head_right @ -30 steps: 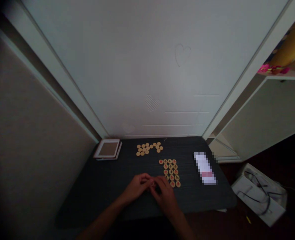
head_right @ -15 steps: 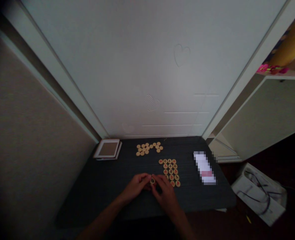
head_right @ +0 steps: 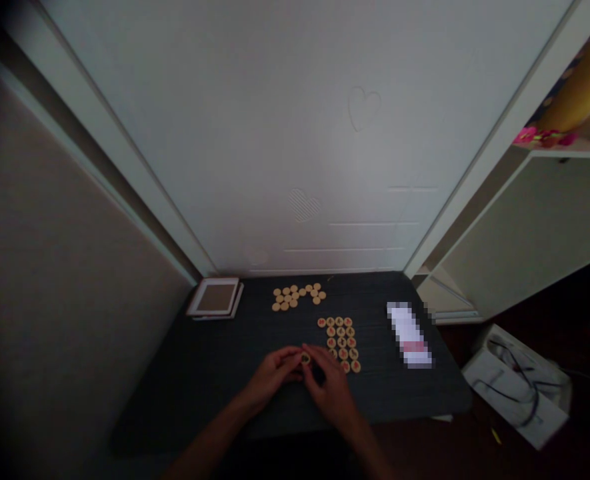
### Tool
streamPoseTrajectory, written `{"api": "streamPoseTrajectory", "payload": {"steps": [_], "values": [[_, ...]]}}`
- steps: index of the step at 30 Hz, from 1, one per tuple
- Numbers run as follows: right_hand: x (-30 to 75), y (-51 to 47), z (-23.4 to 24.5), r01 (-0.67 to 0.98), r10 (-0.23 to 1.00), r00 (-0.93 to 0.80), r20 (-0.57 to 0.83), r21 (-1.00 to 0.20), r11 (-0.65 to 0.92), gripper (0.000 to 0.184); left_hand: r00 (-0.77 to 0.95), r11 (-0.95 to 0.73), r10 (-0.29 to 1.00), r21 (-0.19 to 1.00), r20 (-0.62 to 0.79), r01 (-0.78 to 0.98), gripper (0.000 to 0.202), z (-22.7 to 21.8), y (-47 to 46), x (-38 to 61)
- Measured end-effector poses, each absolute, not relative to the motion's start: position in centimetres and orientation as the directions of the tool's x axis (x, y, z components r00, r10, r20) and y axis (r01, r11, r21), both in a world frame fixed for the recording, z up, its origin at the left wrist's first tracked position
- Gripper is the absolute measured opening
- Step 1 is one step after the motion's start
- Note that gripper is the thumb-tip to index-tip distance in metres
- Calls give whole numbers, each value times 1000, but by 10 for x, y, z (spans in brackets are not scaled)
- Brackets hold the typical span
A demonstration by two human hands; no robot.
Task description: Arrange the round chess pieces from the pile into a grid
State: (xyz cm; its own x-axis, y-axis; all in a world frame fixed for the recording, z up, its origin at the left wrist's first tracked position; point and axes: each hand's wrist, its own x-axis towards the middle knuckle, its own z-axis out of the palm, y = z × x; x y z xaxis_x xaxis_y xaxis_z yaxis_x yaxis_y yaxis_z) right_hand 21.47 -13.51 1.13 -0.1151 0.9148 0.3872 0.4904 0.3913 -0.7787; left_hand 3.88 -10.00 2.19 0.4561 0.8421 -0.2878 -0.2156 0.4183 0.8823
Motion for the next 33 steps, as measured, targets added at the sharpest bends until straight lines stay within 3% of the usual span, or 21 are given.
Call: {"api": "streamPoseTrajectory", "payload": {"steps": [15, 33], "values": [[204, -136, 8, 408, 945, -64, 320, -856, 317, 34, 403, 465, 862, 799, -308, -382, 46, 12, -113, 41], [199, -132, 7, 284, 985, 41, 170, -947, 152, 32, 319, 386, 903, 871, -288, -305, 45, 8, -120, 45]]}}
